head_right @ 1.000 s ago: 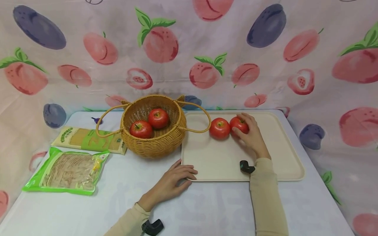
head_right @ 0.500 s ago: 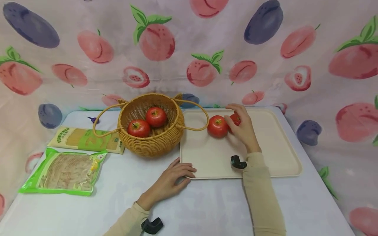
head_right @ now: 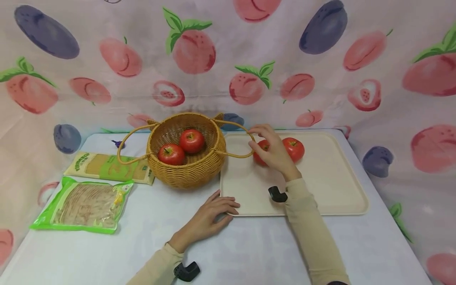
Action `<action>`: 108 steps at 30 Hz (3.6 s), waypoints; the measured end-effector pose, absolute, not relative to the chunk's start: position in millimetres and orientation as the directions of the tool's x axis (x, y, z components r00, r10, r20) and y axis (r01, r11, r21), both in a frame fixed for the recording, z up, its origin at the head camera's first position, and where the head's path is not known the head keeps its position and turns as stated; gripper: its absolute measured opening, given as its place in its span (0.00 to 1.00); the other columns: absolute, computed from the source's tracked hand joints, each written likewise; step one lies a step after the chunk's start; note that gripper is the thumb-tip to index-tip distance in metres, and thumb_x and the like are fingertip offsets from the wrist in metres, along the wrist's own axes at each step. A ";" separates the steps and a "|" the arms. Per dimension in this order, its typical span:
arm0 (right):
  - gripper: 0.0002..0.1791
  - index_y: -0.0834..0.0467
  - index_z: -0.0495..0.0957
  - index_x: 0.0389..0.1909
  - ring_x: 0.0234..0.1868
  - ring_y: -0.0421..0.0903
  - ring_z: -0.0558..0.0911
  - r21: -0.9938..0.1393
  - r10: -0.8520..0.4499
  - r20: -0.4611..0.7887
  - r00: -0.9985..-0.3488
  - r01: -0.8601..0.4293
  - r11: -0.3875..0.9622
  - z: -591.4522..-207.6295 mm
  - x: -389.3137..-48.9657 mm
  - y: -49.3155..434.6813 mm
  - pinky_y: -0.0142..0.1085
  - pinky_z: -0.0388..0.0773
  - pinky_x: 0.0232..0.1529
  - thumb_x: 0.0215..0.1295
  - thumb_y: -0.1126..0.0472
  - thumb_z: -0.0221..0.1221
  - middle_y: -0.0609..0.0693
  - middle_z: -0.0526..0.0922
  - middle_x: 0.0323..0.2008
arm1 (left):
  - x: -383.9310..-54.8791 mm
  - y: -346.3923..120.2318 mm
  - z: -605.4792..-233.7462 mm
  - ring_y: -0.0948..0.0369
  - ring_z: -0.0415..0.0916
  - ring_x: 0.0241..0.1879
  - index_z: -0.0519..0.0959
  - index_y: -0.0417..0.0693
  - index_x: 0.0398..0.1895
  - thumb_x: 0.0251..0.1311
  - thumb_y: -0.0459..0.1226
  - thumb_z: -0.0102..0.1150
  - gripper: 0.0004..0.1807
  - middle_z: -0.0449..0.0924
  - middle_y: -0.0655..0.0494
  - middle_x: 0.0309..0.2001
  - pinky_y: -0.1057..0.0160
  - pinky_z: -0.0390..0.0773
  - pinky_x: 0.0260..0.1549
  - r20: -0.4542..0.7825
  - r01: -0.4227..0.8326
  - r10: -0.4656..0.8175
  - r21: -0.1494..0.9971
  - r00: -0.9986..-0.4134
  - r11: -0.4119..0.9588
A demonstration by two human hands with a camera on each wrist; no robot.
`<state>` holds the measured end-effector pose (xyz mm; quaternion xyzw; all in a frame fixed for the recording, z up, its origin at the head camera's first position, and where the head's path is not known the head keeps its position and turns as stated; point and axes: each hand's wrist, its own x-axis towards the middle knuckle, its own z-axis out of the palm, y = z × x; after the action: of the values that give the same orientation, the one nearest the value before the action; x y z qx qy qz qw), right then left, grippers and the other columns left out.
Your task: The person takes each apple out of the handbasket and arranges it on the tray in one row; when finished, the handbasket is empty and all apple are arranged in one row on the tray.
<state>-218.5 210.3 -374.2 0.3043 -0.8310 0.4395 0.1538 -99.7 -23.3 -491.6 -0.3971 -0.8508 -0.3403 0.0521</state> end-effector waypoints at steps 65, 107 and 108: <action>0.13 0.52 0.78 0.48 0.56 0.48 0.74 -0.195 -0.871 0.143 -0.469 -0.877 0.440 -334.7 -289.8 96.8 0.47 0.71 0.60 0.61 0.61 0.60 0.49 0.76 0.51 | -97.6 -25.7 -492.9 0.68 0.66 0.64 0.80 0.63 0.42 0.64 0.42 0.55 0.07 0.78 0.70 0.54 0.49 0.52 0.72 0.343 0.711 0.645 0.513 -0.683 0.480; 0.24 0.49 0.71 0.56 0.50 0.51 0.71 -0.026 -0.893 -0.231 -0.386 -0.915 0.402 -343.8 -313.5 50.5 0.45 0.76 0.49 0.59 0.57 0.64 0.53 0.70 0.52 | -97.3 -26.2 -493.5 0.68 0.67 0.63 0.80 0.62 0.41 0.64 0.42 0.55 0.07 0.78 0.70 0.53 0.51 0.53 0.72 0.348 0.722 0.652 0.498 -0.673 0.480; 0.24 0.49 0.71 0.57 0.51 0.52 0.71 -0.027 -0.890 -0.236 -0.391 -0.912 0.408 -344.8 -314.0 49.7 0.44 0.76 0.50 0.59 0.57 0.64 0.53 0.70 0.52 | -97.2 -26.0 -493.5 0.68 0.67 0.63 0.80 0.62 0.41 0.64 0.42 0.55 0.07 0.78 0.70 0.53 0.51 0.52 0.72 0.345 0.722 0.653 0.498 -0.674 0.481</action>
<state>-314.0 49.7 -344.8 0.5413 -0.8323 -0.0533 -0.1069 -97.2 -26.0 -493.5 -0.4001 -0.8589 -0.3150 0.0543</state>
